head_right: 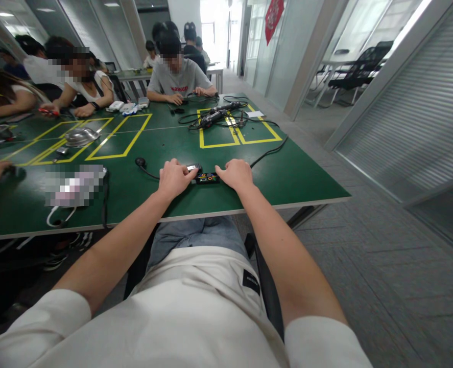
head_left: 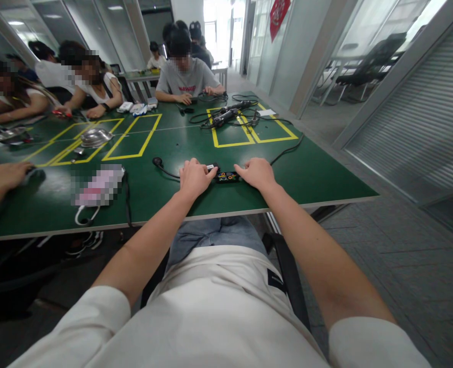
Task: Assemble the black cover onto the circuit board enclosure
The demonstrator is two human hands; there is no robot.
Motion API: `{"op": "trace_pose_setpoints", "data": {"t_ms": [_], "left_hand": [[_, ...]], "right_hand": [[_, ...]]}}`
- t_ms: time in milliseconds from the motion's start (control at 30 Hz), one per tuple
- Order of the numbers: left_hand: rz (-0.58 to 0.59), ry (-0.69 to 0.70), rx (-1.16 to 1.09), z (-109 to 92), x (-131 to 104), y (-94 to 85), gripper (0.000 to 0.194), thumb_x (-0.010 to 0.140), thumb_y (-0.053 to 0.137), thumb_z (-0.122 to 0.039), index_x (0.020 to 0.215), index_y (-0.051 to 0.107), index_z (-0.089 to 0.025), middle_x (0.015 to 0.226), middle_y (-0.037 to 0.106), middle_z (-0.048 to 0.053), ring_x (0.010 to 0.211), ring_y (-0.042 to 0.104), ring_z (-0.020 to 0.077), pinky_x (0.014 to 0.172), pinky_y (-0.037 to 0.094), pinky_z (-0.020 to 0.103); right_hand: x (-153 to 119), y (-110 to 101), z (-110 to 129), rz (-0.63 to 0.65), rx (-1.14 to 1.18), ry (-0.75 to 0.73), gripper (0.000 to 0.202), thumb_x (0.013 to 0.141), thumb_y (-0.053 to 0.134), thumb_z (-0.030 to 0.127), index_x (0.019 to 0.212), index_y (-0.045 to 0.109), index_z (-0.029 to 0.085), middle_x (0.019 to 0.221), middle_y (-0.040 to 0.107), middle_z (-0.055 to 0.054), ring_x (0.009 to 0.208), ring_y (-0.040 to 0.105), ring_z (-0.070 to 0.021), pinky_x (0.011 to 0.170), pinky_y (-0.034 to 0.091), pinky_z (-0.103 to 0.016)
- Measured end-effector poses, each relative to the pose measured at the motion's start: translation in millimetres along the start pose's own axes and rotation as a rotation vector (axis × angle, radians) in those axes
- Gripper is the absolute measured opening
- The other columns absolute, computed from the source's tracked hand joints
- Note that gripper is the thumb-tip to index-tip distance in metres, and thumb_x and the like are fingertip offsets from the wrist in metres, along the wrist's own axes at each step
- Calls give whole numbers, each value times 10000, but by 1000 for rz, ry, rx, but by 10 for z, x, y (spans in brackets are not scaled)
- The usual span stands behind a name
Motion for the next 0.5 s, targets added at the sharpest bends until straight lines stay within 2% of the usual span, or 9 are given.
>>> {"op": "trace_pose_setpoints", "data": {"t_ms": [167,267,400,500], "left_hand": [[-47,27,-45,70,30,67,502,1031,714,-632,749,801,-226,1079,675,160,1194,619,393,1042,570,568],[-57,13,-41,74,18,66,458,1026,739,-610,786,776,-221,1143,689,161,1209,626,387,1049,570,561],[-89,-41,-100,106,29,49,283,1009,797,-522,1047,772,-243,1302,729,159,1274,660,381,1067,567,533],[-45,-81,-156,152,72,56,272,1030,778,-449,1235,770,-269,1346,796,140,1319,699,387,1087,562,536]], "right_hand": [[20,3,-7,56,26,23,501,1104,587,550,1069,923,180,1158,885,-195,1183,811,-351,966,572,-353],[18,8,-13,67,25,18,517,1108,567,550,1033,921,182,1163,882,-199,1186,809,-354,971,572,-362],[17,15,-17,69,21,12,525,1112,553,556,1012,916,189,1160,881,-199,1183,810,-350,975,568,-363],[17,14,-17,74,20,12,514,1115,557,548,1015,911,189,1167,881,-193,1188,808,-353,972,565,-363]]}}
Point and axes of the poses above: each hand's wrist, its own x-axis towards the middle knuckle, its own y-axis out of the palm, z = x × y, the point moved 2 cm from there along x, towards the middle knuckle
